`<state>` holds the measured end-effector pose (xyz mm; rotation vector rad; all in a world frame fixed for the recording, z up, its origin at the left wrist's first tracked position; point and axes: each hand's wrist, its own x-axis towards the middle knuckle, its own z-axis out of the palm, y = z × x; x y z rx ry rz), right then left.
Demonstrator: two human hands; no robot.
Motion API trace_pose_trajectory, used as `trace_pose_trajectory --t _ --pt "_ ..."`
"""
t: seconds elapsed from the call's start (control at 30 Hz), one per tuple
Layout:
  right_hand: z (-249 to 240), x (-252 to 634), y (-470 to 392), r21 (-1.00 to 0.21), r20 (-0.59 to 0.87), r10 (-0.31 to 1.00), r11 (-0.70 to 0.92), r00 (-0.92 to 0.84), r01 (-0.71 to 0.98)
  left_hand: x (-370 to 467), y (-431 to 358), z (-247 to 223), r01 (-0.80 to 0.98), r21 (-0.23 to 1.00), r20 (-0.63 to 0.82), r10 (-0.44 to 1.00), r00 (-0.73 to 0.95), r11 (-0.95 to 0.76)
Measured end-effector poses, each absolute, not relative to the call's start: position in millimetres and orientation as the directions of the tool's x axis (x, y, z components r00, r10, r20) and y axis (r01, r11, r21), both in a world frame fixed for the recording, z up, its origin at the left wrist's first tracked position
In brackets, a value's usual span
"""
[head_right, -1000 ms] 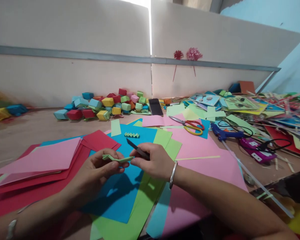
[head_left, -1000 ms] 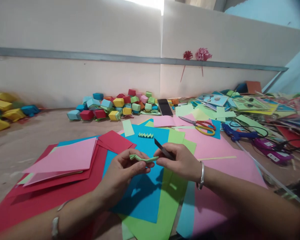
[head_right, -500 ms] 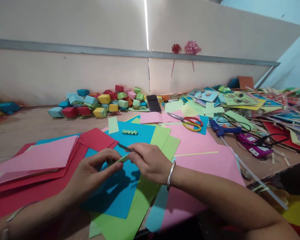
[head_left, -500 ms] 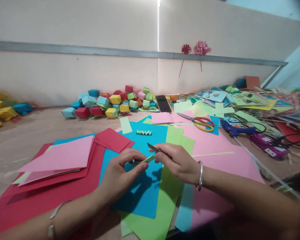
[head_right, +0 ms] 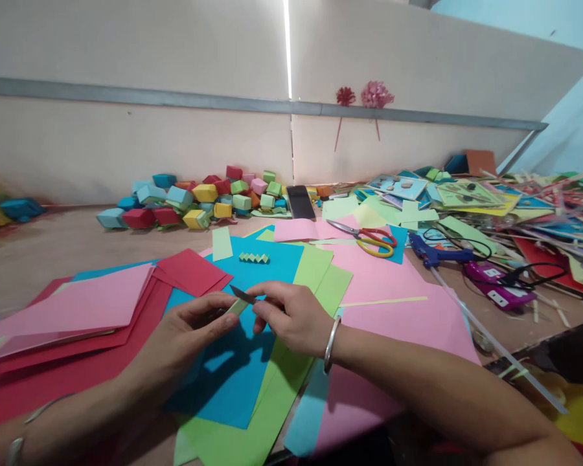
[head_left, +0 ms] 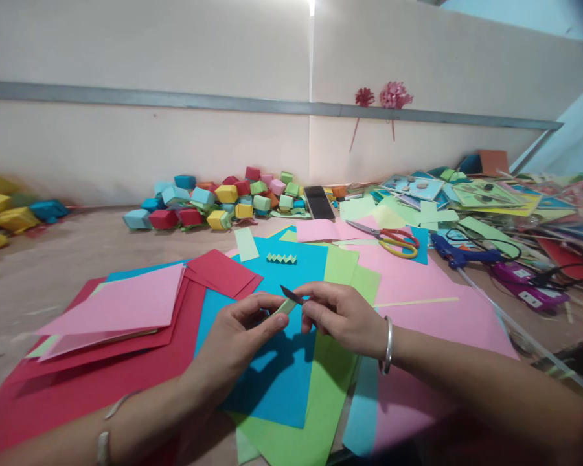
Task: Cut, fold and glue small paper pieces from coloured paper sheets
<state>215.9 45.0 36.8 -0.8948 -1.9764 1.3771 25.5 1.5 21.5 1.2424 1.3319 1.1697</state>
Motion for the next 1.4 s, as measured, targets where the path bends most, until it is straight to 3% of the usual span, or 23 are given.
trace_pose_trajectory --t 0.67,0.9,1.0,1.1,1.2,1.4 --pt "33 217 45 -0.968 0.11 0.79 0.222 -0.603 0.115 29 2 26 0.149 0.988 0.045 0.999 -0.017 -0.042" --pt "31 217 45 -0.964 0.089 0.83 0.212 -0.551 0.163 27 1 23 0.157 0.988 -0.011 1.0 -0.004 0.011" --pt "30 217 43 -0.936 0.146 0.841 0.288 -0.521 0.202 28 0 23 0.167 0.986 -0.006 0.999 0.035 0.0" --pt "26 217 41 -0.811 0.366 0.792 0.529 -0.489 0.25 29 -2 25 0.161 0.987 -0.003 0.999 0.04 -0.004" --pt "19 217 40 -0.583 0.586 0.656 0.749 -0.475 0.315 31 -3 26 0.151 0.988 -0.032 0.999 0.039 0.026" --pt "14 213 36 -0.067 0.749 0.401 0.837 -0.527 0.542 29 -5 17 0.091 0.995 -0.034 0.999 0.005 0.034"
